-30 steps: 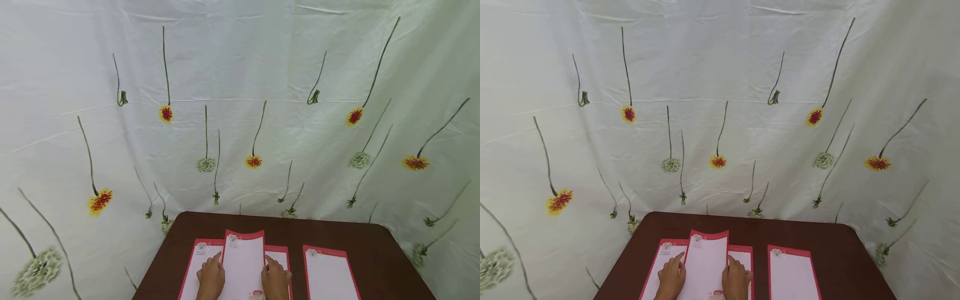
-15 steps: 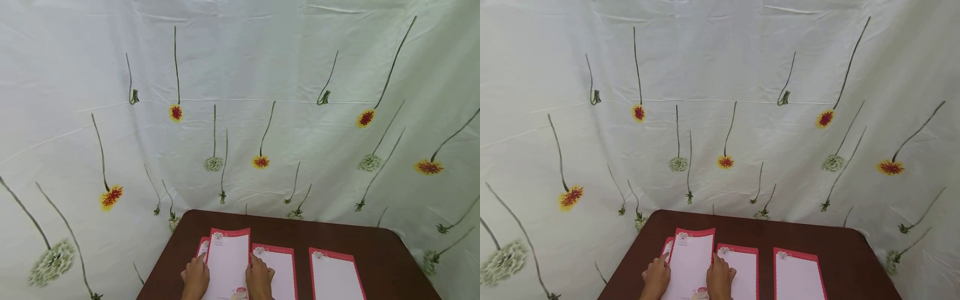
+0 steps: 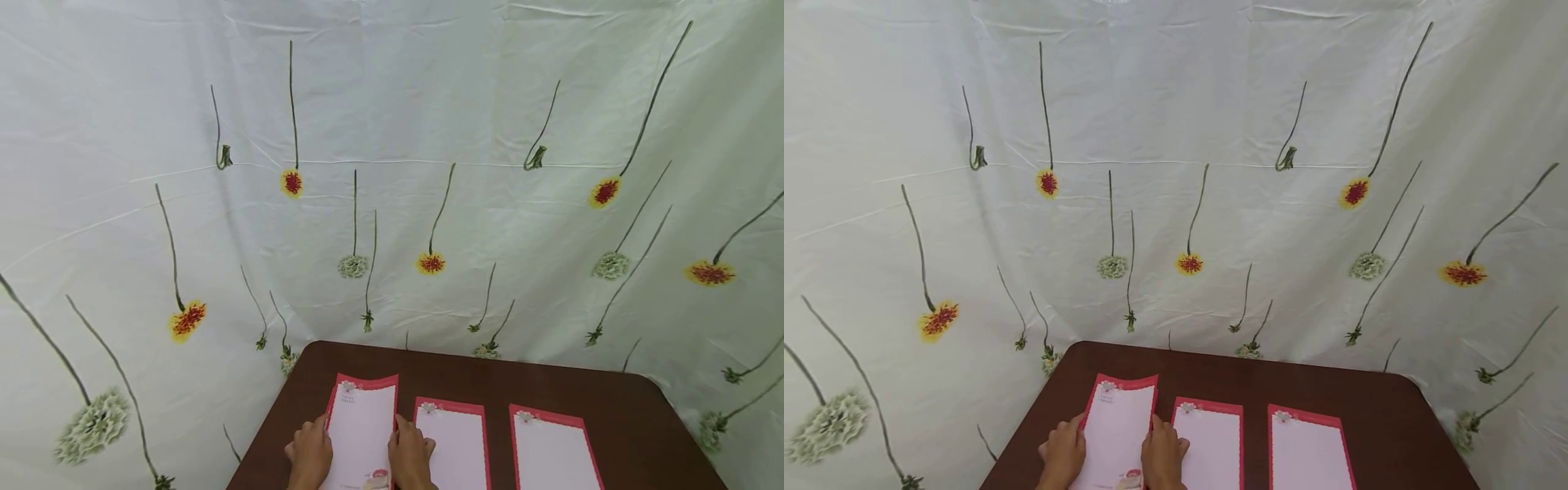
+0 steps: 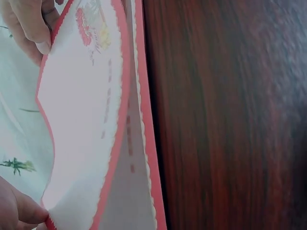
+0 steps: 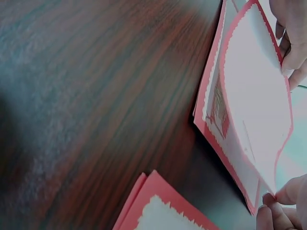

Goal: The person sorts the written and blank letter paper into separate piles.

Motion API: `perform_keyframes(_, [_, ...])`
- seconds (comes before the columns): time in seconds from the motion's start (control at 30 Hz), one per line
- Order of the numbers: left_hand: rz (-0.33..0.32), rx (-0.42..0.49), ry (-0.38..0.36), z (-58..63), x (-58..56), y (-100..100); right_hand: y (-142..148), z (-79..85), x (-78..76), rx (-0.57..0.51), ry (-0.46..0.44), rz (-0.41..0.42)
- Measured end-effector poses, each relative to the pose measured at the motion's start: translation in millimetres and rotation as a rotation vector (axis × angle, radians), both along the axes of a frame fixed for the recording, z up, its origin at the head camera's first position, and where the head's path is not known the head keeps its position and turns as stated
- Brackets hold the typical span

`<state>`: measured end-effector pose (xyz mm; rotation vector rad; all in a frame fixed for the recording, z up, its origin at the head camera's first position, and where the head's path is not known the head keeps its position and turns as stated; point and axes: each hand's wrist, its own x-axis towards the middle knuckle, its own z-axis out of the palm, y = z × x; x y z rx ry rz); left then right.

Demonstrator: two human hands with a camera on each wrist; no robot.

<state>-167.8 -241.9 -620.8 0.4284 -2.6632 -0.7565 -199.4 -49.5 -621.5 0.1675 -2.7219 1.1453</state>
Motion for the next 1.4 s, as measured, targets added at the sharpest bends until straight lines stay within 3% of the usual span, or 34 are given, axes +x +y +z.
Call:
perform_keyframes(0.3, [0.015,0.033,-0.026,-3.8,1.4,-4,-5,-7.4,2.3,-0.017,0.034,0.041])
perform_keyframes(0.53, [0.024,0.061,-0.105,-9.2,0.9,-5,-6,-12.8,4.0,0.037,0.005,0.008])
perform_keyframes(0.77, [0.038,0.074,-0.188,-13.1,1.2,-3,-4,-17.1,9.5,0.097,0.029,-0.020])
perform_keyframes(1.07, [0.034,0.089,-0.200,-11.1,2.2,-1,-8,-21.8,12.4,0.173,0.039,-0.077])
perform_keyframes(1.4, [0.040,0.099,-0.207,-15.9,0.9,-4,-11,-24.6,12.7,0.157,0.040,-0.072])
